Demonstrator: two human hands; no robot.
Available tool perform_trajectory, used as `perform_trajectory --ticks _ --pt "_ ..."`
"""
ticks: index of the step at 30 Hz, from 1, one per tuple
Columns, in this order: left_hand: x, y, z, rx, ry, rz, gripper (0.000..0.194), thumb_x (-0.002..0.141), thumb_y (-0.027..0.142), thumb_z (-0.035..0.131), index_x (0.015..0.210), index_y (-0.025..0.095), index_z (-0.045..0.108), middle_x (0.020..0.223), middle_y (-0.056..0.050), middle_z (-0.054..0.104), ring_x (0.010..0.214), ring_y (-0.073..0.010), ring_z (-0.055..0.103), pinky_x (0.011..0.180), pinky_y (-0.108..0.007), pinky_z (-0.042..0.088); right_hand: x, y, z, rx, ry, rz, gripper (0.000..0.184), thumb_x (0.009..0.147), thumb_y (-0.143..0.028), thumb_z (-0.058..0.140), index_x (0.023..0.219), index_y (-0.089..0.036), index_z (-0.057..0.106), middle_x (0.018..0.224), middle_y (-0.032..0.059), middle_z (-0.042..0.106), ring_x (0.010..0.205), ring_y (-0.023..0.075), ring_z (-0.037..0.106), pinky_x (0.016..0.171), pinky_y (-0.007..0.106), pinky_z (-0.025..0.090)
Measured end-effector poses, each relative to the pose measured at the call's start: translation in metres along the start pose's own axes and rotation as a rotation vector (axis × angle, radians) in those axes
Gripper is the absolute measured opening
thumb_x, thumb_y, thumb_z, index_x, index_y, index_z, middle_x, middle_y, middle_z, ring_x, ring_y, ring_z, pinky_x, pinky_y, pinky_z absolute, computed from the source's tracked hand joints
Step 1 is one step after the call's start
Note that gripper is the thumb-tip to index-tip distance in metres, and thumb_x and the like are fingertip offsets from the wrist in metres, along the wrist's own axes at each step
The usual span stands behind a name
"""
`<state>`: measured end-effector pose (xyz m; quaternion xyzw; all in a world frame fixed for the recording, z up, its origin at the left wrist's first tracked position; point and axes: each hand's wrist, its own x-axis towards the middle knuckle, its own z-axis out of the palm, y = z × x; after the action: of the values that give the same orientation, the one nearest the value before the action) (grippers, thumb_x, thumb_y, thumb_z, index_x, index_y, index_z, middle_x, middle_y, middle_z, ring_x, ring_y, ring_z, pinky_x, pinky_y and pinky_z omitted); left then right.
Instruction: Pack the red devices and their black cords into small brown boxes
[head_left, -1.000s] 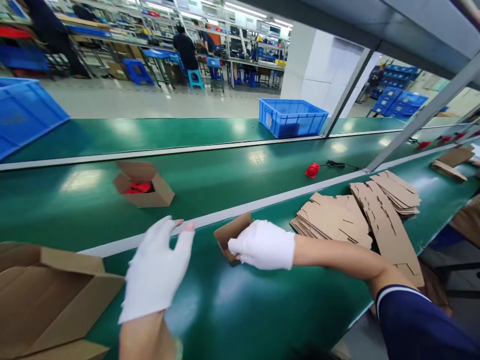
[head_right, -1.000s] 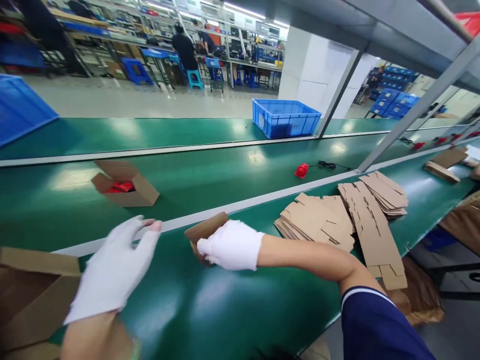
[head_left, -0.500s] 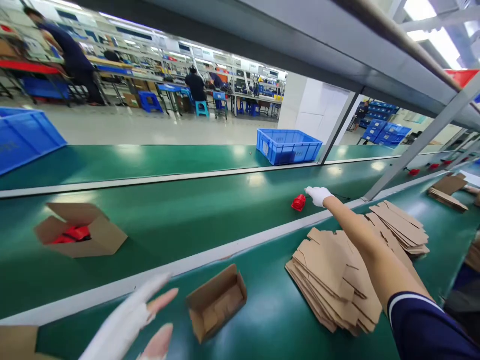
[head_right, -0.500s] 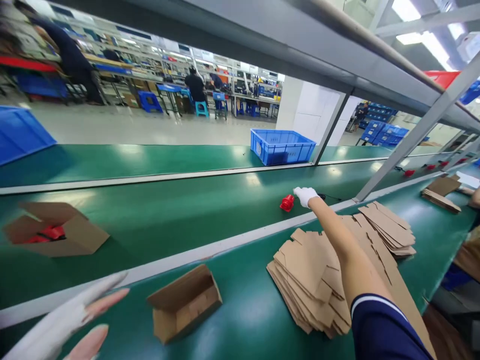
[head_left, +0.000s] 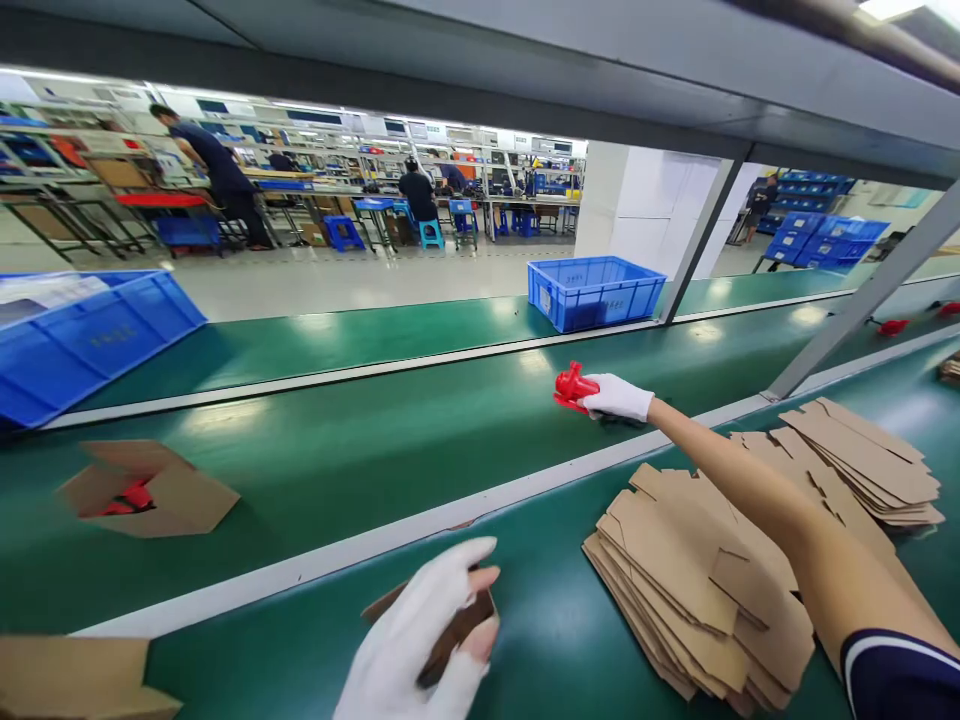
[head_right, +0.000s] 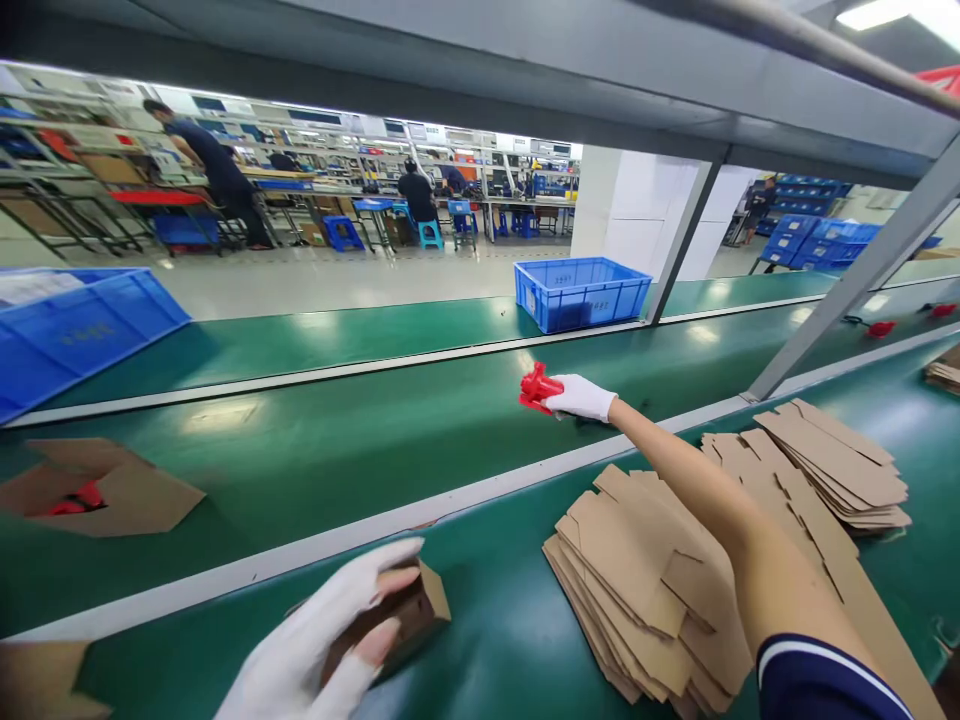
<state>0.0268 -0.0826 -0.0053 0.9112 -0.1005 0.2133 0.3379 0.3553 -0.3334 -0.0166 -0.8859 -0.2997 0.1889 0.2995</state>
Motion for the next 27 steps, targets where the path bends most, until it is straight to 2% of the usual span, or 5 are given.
perform_trajectory --ticks 7,12,18,22,27 --pt "0.081 0.014 0.047 0.424 0.095 0.343 0.059 0.079 0.023 0.064 0.132 0.014 0.04 0.139 -0.014 0.042 0.129 -0.0331 0.038 0.099 -0.049 0.045 -0.033 -0.059 0.009 0.408 -0.21 0.055 0.037 0.092 -0.054 0.026 0.074 -0.021 0.029 0.053 -0.0089 0.022 0.039 0.007 0.014 0.038 0.02 0.017" --pt "0.118 0.018 0.061 0.34 -0.146 0.149 0.062 0.074 0.028 0.067 0.129 0.013 0.041 0.124 -0.014 0.052 0.107 -0.0288 0.054 0.082 -0.037 0.05 -0.075 -0.088 0.021 0.502 -0.334 0.072 0.04 0.095 -0.054 0.023 0.074 -0.02 0.032 0.051 -0.0085 0.026 0.038 0.0061 0.011 0.037 0.019 0.013" --pt "0.086 0.034 0.018 -0.143 -0.258 -0.061 0.035 0.067 0.029 0.067 0.096 0.018 0.051 0.082 0.002 0.058 0.07 -0.0147 0.055 0.063 -0.024 0.043 -0.148 -0.147 0.024 0.112 -0.182 -0.22 0.033 0.087 -0.042 0.054 0.109 -0.017 0.051 0.066 -0.0029 0.051 0.053 0.0108 0.043 0.05 0.021 0.033" --pt "0.047 0.041 -0.012 -0.291 -0.312 -0.083 0.036 0.067 0.032 0.069 0.095 0.017 0.053 0.083 0.001 0.059 0.073 -0.0157 0.056 0.065 -0.024 0.045 -0.18 -0.189 0.047 -0.3 0.056 -0.401 0.021 0.078 -0.029 0.063 0.095 -0.02 0.057 0.074 -0.0033 0.054 0.059 0.0115 0.043 0.057 0.023 0.031" --pt "-0.016 -0.013 -0.029 -0.356 0.075 0.012 0.101 0.059 0.063 0.076 0.139 0.021 0.03 0.137 -0.011 0.042 0.126 -0.0296 0.042 0.109 -0.043 0.032 -0.189 -0.214 0.083 -0.346 0.05 -0.365 0.016 0.08 -0.03 0.063 0.091 -0.022 0.056 0.075 -0.0044 0.057 0.06 0.0119 0.049 0.056 0.023 0.031"
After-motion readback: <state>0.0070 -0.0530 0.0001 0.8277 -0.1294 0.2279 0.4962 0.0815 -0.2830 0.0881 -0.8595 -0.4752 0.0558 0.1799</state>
